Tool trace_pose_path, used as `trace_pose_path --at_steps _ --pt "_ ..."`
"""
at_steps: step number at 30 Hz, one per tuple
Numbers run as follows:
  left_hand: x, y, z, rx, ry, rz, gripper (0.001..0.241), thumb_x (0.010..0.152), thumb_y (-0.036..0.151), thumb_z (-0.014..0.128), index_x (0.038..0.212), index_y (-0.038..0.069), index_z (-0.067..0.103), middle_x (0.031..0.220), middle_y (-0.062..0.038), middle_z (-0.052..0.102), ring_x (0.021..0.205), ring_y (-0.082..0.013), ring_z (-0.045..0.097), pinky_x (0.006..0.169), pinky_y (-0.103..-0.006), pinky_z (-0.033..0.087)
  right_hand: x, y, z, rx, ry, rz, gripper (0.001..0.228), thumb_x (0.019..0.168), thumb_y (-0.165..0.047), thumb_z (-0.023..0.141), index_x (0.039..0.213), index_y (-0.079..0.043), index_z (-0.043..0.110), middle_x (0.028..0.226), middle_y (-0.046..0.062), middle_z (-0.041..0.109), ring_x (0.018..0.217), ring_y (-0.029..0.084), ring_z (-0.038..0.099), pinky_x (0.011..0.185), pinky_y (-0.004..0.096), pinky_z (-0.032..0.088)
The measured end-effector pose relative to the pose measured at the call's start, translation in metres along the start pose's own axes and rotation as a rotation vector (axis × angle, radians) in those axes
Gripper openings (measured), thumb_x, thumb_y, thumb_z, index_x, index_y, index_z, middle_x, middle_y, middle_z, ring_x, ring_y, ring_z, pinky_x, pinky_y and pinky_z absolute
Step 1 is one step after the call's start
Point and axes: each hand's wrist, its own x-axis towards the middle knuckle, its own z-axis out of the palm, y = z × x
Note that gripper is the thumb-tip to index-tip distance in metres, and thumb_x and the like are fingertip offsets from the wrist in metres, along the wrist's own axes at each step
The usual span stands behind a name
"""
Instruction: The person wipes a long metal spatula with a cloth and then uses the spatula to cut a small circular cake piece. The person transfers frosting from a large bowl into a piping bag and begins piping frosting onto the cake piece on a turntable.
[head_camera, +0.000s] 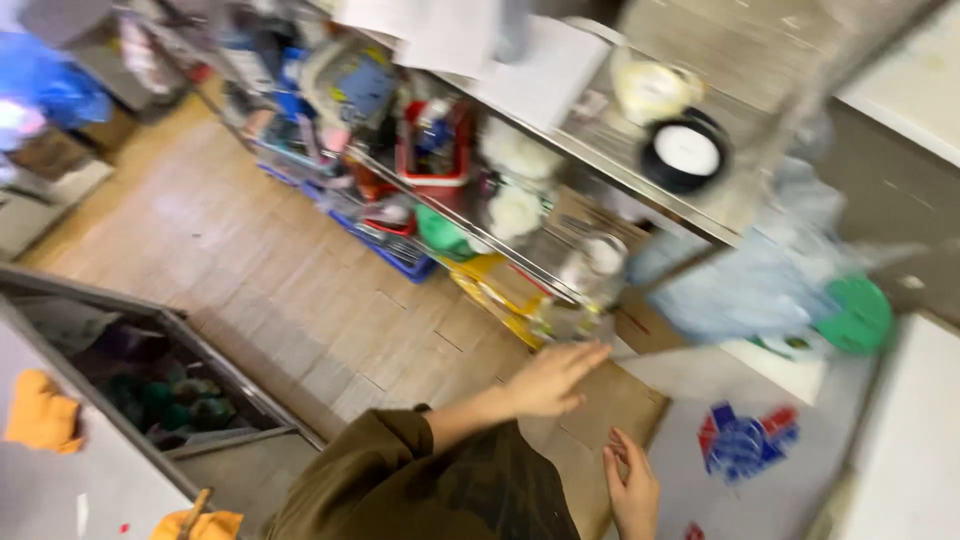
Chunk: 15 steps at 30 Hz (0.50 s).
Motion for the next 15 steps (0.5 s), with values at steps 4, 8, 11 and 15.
trace_pose_path --at_steps 4,8,11,15 --pt "-0.071 -0.021 -0.055 0.09 0.081 -0.05 0.091 0.083 0.022 0.075 0.162 0.01 0.03 0.161 -0.021 0.039 0.146 -0.039 0.041 0.118 -0.0553 0.034 0.029 -0.073 0.064 -0.015 -0.17 -0.025 0.042 0.092 -0.017 0.07 0.133 -0.011 0.064 0.112 0.011 0.076 0.098 0.02 0.074 0.079 0.032 0.054" --pt "-0.167 -0.062 -0.115 0.252 0.263 -0.212 0.077 0.081 0.023 0.077 0.15 0.01 0.045 0.157 -0.02 0.044 0.147 -0.0368 0.042 0.117 -0.0546 0.035 0.053 -0.152 0.131 0.01 -0.401 -0.165 0.04 0.091 -0.017 0.07 0.131 -0.013 0.067 0.109 0.01 0.076 0.093 0.023 0.074 0.074 0.036 0.054" --pt "-0.252 -0.099 -0.15 0.433 0.179 -0.5 0.071 0.079 0.029 0.079 0.143 0.011 0.053 0.145 -0.016 0.055 0.141 -0.0363 0.046 0.112 -0.0532 0.038 0.064 -0.21 0.173 0.148 -0.571 -0.478 0.037 0.092 -0.017 0.068 0.128 -0.01 0.066 0.115 0.012 0.073 0.1 0.025 0.074 0.083 0.034 0.056" --pt "-0.362 -0.119 -0.166 0.46 -0.017 -1.037 0.068 0.082 0.039 0.078 0.141 0.013 0.054 0.138 -0.014 0.058 0.135 -0.0346 0.048 0.109 -0.0527 0.037 0.075 -0.272 0.236 0.058 -0.819 -0.697 0.033 0.092 -0.02 0.069 0.124 -0.011 0.068 0.112 0.01 0.074 0.101 0.027 0.073 0.084 0.036 0.057"
